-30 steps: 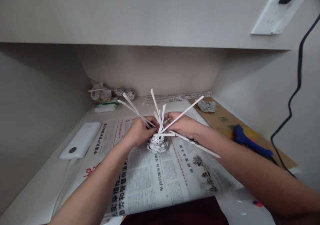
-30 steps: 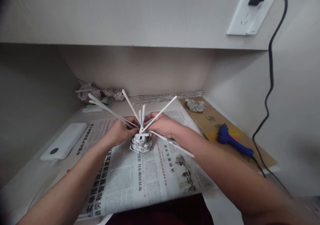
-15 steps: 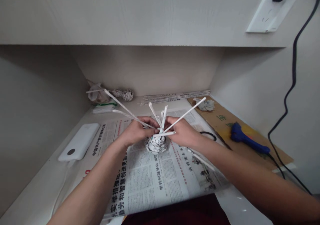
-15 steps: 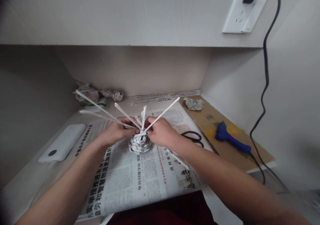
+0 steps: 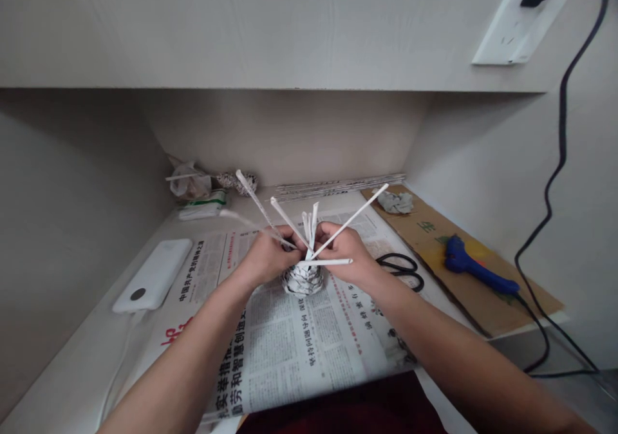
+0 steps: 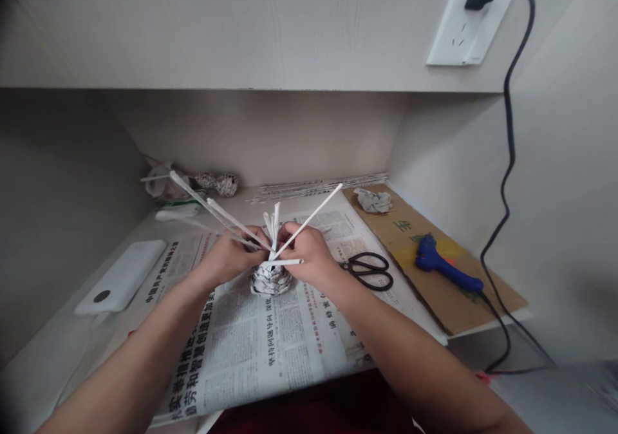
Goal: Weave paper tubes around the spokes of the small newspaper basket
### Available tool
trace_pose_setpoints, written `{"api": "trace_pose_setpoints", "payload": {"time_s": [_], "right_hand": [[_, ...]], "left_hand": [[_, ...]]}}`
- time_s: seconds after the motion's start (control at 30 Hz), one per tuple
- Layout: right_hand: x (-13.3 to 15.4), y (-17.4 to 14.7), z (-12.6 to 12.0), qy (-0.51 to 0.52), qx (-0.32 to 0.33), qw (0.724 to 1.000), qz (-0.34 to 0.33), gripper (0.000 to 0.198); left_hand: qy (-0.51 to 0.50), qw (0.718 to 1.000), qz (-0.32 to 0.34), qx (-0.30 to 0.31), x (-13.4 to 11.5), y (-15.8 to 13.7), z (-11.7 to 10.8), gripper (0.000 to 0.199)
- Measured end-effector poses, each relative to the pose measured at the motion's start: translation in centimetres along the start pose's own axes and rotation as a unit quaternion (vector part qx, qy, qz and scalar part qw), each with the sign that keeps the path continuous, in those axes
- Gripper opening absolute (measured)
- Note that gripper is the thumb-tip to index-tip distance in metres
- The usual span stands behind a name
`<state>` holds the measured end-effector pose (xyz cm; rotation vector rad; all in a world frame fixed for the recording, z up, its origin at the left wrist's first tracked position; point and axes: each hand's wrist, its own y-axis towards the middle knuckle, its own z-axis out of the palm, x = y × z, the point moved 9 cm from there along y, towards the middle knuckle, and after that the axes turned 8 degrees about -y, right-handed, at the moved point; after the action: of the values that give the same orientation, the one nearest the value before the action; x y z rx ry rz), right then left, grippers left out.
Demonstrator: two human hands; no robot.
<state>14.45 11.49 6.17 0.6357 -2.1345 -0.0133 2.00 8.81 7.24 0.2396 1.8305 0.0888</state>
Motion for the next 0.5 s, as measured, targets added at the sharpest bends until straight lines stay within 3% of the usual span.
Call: {"api": "trace_pose_setpoints", "payload": {"time_s": [0.17, 0.4, 0.5], "right_hand": [[0.9, -0.6, 0.0, 0.010, -0.004, 1.000, -0.005, 0.009], [4.0, -1.4, -0.4, -0.073, -0.039, 0.986, -0.146, 0.024], [3.9, -1.2, -0.2, -0.038, -0.030, 0.988, -0.148, 0.020]], "left_hand": [[0.005, 1.000, -0.004, -0.010, -0.1, 0.2, -0.6, 0.013], [-0.012, 0.999, -0.007, 0.042, 1.3, 0.3, 0.2, 0.012], [-0.030, 0.999, 0.001, 0.040, 1.2, 0.2, 0.2, 0.012]]}}
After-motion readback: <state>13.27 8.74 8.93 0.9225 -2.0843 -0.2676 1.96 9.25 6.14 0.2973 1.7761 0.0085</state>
